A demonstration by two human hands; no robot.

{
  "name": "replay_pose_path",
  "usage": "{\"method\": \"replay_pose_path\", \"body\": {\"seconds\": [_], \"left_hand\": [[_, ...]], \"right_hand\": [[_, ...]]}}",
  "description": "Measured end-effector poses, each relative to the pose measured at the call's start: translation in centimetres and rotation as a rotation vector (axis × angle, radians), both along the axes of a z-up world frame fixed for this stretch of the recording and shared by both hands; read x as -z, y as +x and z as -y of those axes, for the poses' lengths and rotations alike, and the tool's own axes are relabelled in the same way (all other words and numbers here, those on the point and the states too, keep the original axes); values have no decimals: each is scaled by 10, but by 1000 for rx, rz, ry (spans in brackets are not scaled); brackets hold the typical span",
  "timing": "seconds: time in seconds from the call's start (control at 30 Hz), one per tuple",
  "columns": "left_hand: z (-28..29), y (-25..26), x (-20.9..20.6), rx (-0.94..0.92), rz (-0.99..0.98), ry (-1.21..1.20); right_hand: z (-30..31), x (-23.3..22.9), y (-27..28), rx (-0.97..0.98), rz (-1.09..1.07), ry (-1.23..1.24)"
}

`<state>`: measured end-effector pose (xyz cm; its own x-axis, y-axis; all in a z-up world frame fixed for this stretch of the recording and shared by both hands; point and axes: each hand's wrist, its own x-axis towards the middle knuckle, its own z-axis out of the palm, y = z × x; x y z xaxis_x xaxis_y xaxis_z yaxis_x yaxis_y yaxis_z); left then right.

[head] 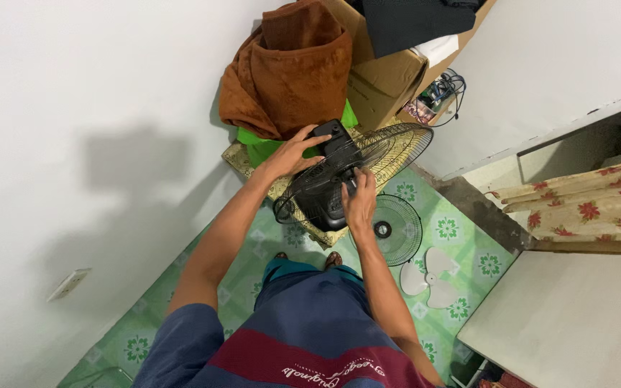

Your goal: The person assembles a table fan by attaching the front grille, inserting the fan blades, and securing the rear grille. The person handles the fan motor, blades, and grilles, placing them together to form a complete fan.

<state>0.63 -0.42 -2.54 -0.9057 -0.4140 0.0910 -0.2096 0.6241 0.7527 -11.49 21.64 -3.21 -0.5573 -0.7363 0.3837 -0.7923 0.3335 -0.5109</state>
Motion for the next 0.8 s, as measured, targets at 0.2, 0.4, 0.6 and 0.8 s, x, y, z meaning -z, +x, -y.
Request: {"method": "replay_pose_path", "body": {"seconds": [0.2, 0.4, 0.6, 0.8], "left_hand": [[0, 2, -3, -2, 29, 19], [-2, 2, -10, -12, 46, 13], [-1, 2, -1, 4, -49, -23], [1, 0, 6, 7, -103, -21]], "right_hand": [[9, 7, -9, 132, 1087, -83], [12, 23, -26, 119, 1620, -118], [12, 18, -30, 97, 1507, -143], [5, -2, -13, 78, 620, -18]]}}
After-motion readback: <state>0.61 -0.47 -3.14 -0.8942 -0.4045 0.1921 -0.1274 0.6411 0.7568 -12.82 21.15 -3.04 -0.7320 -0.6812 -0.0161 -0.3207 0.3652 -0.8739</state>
